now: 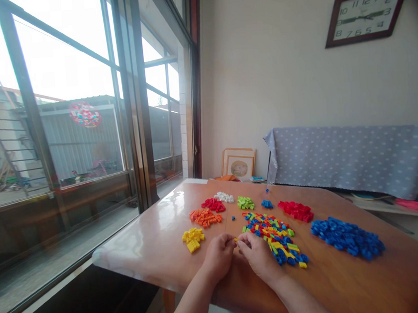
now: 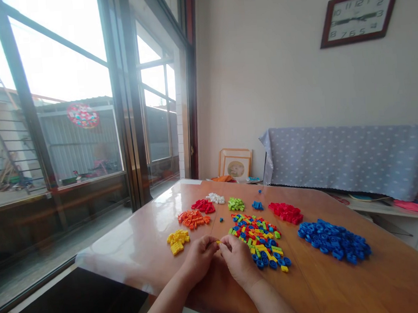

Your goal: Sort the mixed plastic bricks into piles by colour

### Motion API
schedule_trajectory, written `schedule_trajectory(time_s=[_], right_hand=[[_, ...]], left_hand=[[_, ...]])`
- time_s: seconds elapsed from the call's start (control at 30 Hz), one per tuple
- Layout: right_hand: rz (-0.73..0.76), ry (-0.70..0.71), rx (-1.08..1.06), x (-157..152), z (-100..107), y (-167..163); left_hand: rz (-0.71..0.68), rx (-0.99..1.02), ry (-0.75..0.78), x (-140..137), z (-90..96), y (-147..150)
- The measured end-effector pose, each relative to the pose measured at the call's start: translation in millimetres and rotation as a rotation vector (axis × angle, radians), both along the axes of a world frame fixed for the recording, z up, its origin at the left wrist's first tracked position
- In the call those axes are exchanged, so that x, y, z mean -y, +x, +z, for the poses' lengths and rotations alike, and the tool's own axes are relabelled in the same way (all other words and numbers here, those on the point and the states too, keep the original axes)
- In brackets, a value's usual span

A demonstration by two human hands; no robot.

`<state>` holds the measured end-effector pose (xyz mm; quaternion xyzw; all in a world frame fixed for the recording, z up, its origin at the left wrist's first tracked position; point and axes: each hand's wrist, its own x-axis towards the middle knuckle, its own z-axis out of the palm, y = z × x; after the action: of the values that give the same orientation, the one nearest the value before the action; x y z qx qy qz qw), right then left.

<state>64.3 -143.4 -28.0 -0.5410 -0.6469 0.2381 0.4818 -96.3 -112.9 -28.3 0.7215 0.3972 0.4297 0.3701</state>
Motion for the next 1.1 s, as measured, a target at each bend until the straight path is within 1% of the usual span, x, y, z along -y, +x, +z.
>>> schedule_trajectory(time_s=[0.27, 0.4, 0.57, 0.67, 0.87, 1.0, 1.1], right_hand=[[-0.016, 0.116, 0.145, 11, 11, -1], [-0.018, 0.146, 0.18, 10, 9, 0], [-0.05, 0.138, 0.171, 7, 1, -3], [-0.068, 0.13, 0.165, 6, -2, -4], [-0.034, 0.115, 0.14, 2, -5, -4], [-0.066, 0.053, 0.139, -6, -7, -5], [-0.07, 0.029, 0.197, -12, -5, -11]], left_hand=[[-0.075, 0.089, -0.065, -3, -2.6, -1], [-0.088, 0.098, -0.081, -1, -1.6, -2], [-0.073, 0.068, -0.033, 2, 1.3, -2], [-0.019, 0.055, 0.008, 3, 0.0, -2], [0.078, 0.026, 0.045, -1, -6.7, 2], [0.219, 0.071, 0.083, 0, -5.1, 5], [0.303, 0.085, 0.167, 2, -2.8, 3]])
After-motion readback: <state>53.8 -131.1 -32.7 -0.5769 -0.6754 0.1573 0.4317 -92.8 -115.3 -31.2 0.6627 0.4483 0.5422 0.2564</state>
